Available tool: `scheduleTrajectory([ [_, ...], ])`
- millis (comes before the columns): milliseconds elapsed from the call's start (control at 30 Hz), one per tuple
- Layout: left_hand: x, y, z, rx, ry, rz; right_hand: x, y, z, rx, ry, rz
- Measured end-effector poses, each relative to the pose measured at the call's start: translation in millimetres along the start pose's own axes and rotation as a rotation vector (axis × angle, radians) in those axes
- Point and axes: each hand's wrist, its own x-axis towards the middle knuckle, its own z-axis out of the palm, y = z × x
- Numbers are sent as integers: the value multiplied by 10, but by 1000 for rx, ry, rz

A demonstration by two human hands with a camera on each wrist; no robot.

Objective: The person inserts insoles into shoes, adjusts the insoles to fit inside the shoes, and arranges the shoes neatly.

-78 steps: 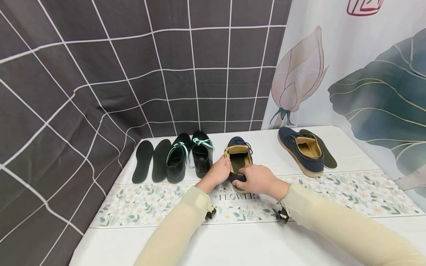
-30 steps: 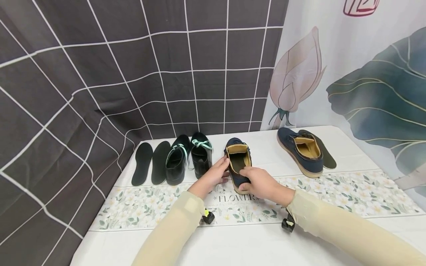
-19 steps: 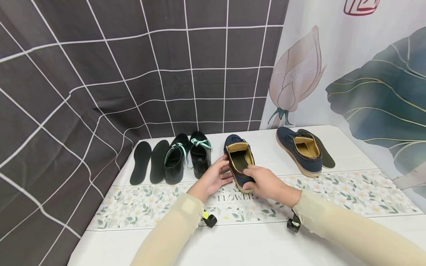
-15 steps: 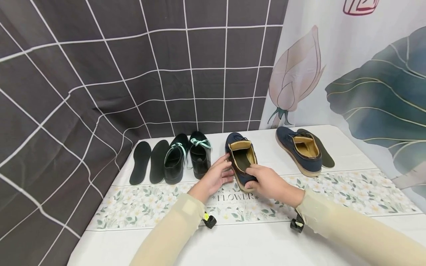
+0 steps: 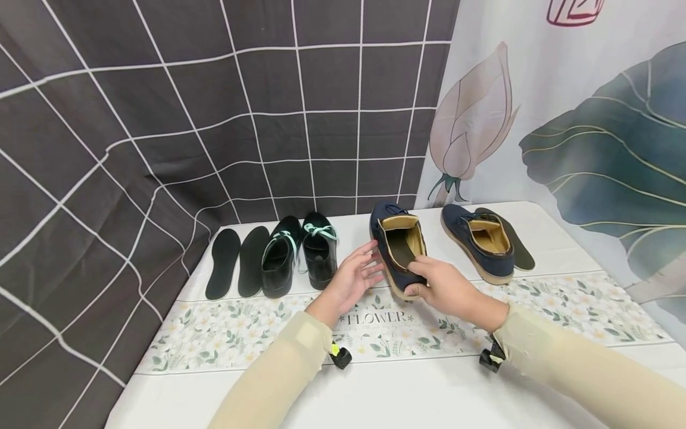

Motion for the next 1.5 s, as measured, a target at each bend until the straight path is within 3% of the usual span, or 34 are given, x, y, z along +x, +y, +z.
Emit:
scheduleTrajectory([
  [267, -9, -16, -18, 1, -58, 23, -16, 83, -120, 25, 10, 5],
  [633, -48, -37, -145, 61, -75, 5, -68, 371, -196, -39, 21, 84],
  [967, -107, -27, -188, 71, -67, -13, -120, 593, -155, -41, -40, 203],
  [1500, -162, -33, -232, 103, -75, -64, -178, 813, 27, -53, -80, 296],
])
